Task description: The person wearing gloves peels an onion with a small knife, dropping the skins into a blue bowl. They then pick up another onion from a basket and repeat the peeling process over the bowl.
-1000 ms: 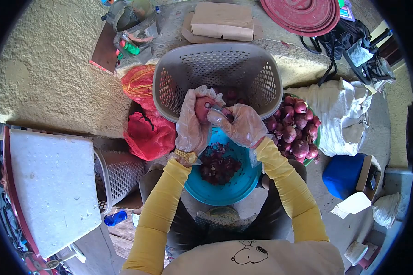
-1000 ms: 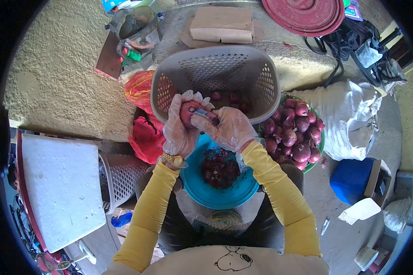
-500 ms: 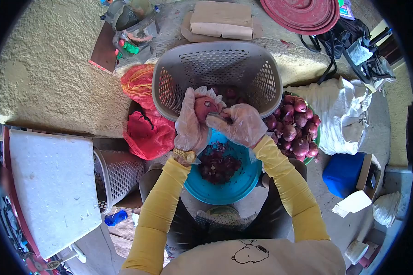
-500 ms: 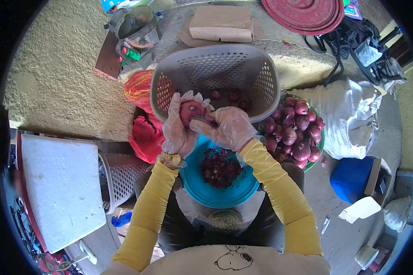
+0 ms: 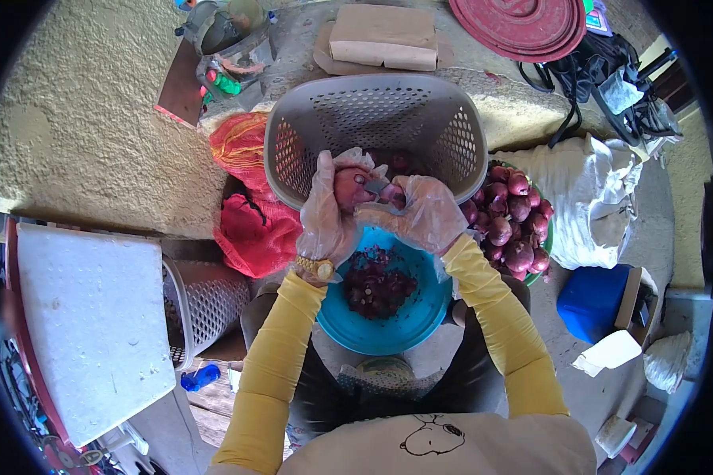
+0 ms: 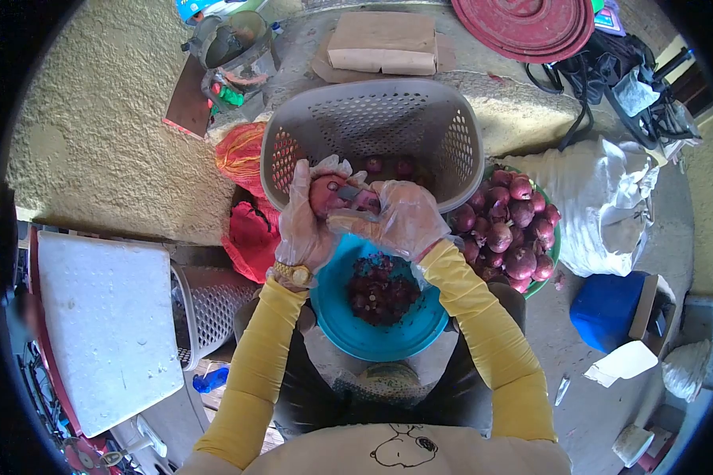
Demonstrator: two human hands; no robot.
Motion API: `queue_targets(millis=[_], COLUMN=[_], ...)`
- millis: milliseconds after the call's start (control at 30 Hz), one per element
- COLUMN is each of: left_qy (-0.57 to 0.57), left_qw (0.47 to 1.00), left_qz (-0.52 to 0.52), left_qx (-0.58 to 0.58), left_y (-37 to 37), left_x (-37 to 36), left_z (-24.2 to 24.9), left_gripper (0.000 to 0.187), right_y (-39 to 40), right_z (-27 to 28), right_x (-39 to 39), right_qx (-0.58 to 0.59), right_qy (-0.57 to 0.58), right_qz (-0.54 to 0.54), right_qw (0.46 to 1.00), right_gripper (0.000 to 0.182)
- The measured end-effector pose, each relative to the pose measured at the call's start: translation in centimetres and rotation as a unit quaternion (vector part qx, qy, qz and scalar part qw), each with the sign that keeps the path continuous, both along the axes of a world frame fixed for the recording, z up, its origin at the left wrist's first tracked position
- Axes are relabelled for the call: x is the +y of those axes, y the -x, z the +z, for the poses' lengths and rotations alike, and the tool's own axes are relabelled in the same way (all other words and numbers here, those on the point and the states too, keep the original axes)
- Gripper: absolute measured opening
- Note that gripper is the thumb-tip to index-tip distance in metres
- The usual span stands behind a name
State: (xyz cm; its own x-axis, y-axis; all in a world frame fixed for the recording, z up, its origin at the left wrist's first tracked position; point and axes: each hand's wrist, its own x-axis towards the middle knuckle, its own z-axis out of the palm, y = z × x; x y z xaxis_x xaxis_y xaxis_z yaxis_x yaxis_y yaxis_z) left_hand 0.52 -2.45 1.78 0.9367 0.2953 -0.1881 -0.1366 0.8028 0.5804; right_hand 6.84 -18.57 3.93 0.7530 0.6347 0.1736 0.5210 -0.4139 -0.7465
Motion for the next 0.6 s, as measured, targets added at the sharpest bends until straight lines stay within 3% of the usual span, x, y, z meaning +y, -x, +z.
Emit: queue_targets(millis=[67,367,600], left_qy=[0.008,0.007,0.015], left_qw=[1.0,0.999,0.999], left_qz=[0.0,0.014,-0.008], left_qx=[-0.018,-0.04,-0.034], left_y=[-0.1,-0.3,0.1], left_x=[-0.3,0.0,-0.4], left_z=[-0.2,-1.6,-0.4], left_gripper=[0.048,0.047,0.043], right_y=[0.1,0.2,-0.2], right_z=[0.4,0.0,-0.7], right_x=[0.2,0.6,0.5], right_qx=[0.063,0.14,0.095], right_qy=[0.012,-0.033,0.0], right_qz=[-0.01,0.008,-0.002], right_qw=[0.998,0.99,0.995], right_gripper=[0.062,0.059,0.062])
